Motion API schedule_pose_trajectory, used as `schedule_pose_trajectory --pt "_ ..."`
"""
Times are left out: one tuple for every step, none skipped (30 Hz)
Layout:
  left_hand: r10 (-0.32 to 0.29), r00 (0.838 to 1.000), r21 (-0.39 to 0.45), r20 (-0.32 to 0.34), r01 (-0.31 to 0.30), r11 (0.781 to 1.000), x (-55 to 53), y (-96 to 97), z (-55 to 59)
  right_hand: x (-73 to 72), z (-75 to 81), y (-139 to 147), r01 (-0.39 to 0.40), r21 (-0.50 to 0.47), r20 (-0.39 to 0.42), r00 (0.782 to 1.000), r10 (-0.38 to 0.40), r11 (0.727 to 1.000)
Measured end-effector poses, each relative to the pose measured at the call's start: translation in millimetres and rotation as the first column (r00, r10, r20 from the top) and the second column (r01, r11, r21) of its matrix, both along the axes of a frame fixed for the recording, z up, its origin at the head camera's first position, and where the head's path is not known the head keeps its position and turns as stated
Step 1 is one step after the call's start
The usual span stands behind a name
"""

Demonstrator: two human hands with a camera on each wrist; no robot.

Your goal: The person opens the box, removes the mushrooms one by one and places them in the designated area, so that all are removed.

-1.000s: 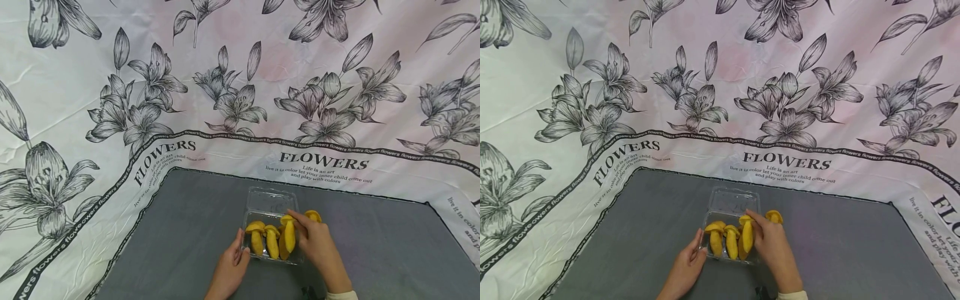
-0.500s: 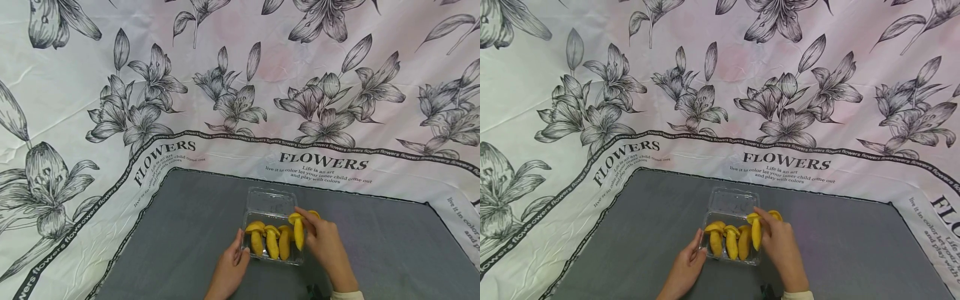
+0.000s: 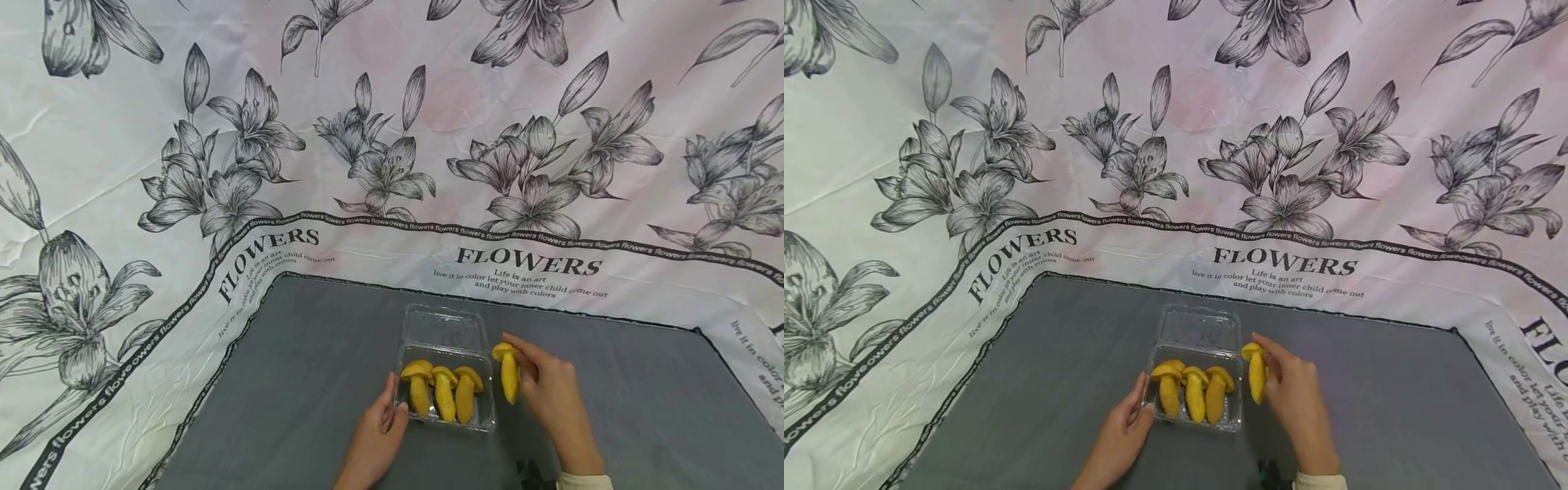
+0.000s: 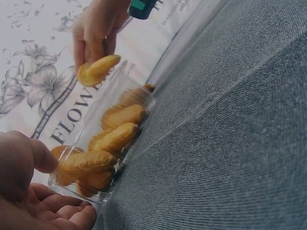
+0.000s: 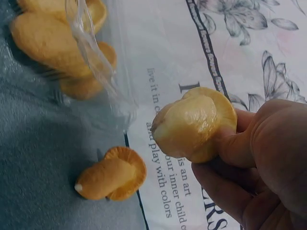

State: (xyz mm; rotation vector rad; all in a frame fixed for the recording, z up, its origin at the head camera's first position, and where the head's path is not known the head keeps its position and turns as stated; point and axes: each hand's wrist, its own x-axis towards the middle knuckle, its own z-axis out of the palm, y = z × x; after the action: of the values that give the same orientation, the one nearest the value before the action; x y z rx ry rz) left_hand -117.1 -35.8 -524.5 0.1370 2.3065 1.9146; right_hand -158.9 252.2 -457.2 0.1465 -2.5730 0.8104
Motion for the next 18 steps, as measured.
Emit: schedule_pose_trajectory --pt "-0.001 1.000 0.000 -0.002 0.001 1.000 -0.1 0.0 -0.1 -0.1 0.1 1.9 0.007 0.000 0.002 1.000 -0.007 1.000" --pt "-0.003 1.000 0.001 -0.004 0.003 1.000 -0.1 0.0 -0.1 0.1 0.2 3.6 0.015 0.001 0.004 1.000 -0.015 1.000" --pt "-0.006 1.000 0.002 -0.009 0.006 1.000 0.0 0.0 0.0 0.2 0.4 5.3 0.020 0.001 0.006 1.000 -0.020 1.000" --pt "-0.006 1.000 0.003 -0.013 0.006 1.000 0.1 0.1 0.0 0.5 0.5 7.0 0.027 0.002 0.009 1.000 -0.027 1.000" --pt "-0.007 1.000 0.004 -0.016 0.007 1.000 0.2 0.1 0.0 0.7 0.5 8.5 0.032 0.007 0.009 0.999 -0.032 0.999" --pt "-0.007 1.000 0.005 -0.019 0.007 1.000 0.3 0.1 0.0 0.7 0.7 10.0 0.037 0.012 0.003 0.999 -0.037 0.999" --pt "-0.005 1.000 0.005 -0.022 0.005 1.000 0.3 0.2 0.1 0.6 0.9 11.3 0.041 0.015 -0.004 0.999 -0.041 0.999" --pt "-0.002 1.000 0.007 -0.025 0.002 1.000 0.4 0.3 0.1 0.6 1.0 12.6 0.045 0.019 -0.012 0.999 -0.045 0.999" --pt "0.003 1.000 0.004 -0.030 -0.003 1.000 0.4 0.4 0.2 0.3 1.2 13.8 0.048 0.023 -0.021 0.999 -0.047 0.999" --pt "0.007 0.999 0.002 -0.035 -0.006 1.000 0.3 0.5 0.0 0.1 1.2 15.1 0.053 0.023 -0.027 0.998 -0.052 0.998" --pt "0.010 0.999 0.000 -0.039 -0.010 1.000 0.3 0.7 0.0 0.0 1.3 16.3 0.058 0.025 -0.031 0.998 -0.057 0.998" --pt "0.012 0.999 -0.003 -0.041 -0.012 1.000 0.3 0.8 0.1 0.0 1.1 17.5 0.064 0.024 -0.037 0.997 -0.063 0.998" --pt "0.013 0.999 -0.005 -0.044 -0.013 1.000 0.2 0.9 0.0 0.1 1.0 18.9 0.072 0.023 -0.038 0.997 -0.071 0.997" --pt "0.014 0.999 -0.007 -0.047 -0.014 1.000 0.2 1.0 0.0 0.2 0.6 20.2 0.079 0.023 -0.036 0.996 -0.079 0.997" --pt "0.014 0.999 -0.009 -0.049 -0.014 1.000 0.3 1.0 0.0 0.4 0.3 21.3 0.088 0.023 -0.038 0.996 -0.087 0.996" --pt "0.013 0.999 -0.010 -0.050 -0.014 1.000 0.3 1.1 0.0 0.6 -0.2 22.6 0.097 0.022 -0.037 0.995 -0.096 0.995" --pt "0.013 0.999 -0.012 -0.049 -0.014 1.000 0.4 1.1 0.1 0.8 -0.6 23.8 0.107 0.023 -0.038 0.994 -0.106 0.994" --pt "0.014 0.999 -0.015 -0.051 -0.014 1.000 0.6 1.0 0.2 1.0 -1.1 25.0 0.113 0.022 -0.044 0.993 -0.112 0.993"
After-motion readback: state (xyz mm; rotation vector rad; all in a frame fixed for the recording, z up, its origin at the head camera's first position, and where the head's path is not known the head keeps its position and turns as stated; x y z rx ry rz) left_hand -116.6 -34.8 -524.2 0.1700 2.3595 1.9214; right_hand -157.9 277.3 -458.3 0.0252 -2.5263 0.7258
